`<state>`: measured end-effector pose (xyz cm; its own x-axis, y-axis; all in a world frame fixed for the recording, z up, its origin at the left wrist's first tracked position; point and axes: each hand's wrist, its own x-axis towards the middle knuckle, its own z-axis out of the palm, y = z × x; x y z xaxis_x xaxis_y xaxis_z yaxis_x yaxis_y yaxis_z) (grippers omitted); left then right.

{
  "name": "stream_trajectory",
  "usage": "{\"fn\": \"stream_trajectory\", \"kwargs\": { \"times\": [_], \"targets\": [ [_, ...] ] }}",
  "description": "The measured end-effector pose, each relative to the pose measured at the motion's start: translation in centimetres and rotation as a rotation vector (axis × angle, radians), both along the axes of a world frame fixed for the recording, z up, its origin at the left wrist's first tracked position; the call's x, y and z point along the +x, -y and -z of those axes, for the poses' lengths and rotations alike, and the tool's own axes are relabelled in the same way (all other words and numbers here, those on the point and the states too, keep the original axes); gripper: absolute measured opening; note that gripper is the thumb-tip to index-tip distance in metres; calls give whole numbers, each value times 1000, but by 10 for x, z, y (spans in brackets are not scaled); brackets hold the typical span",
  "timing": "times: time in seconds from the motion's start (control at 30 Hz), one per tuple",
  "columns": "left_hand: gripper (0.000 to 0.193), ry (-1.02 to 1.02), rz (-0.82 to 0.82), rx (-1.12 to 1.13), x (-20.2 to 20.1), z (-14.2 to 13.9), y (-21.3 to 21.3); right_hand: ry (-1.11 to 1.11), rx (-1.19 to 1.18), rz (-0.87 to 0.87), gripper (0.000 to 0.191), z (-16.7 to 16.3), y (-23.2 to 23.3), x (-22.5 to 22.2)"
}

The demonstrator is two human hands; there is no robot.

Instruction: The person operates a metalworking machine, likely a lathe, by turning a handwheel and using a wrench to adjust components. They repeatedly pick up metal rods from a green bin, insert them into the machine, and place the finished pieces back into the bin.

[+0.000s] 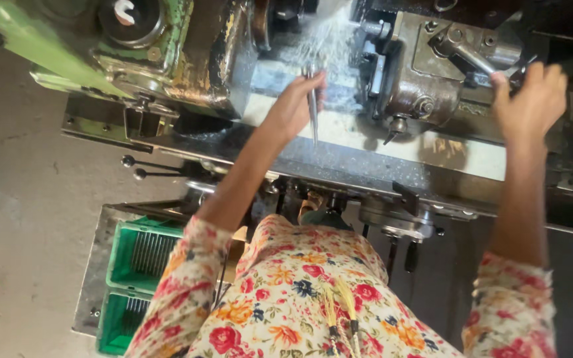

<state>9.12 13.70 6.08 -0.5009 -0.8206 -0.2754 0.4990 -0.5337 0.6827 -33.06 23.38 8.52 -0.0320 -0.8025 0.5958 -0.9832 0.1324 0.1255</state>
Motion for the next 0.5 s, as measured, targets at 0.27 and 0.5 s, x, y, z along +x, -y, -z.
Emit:
{"fn": "stream_trajectory", "kwargs": {
  "times": [0.27,0.5],
  "targets": [
    [29,-52,-294,253,-61,38,89,31,538,254,46,5,42,-22],
    [39,78,-1025,115,-112,35,124,112,444,355,26,22,44,-25]
  ]
}}
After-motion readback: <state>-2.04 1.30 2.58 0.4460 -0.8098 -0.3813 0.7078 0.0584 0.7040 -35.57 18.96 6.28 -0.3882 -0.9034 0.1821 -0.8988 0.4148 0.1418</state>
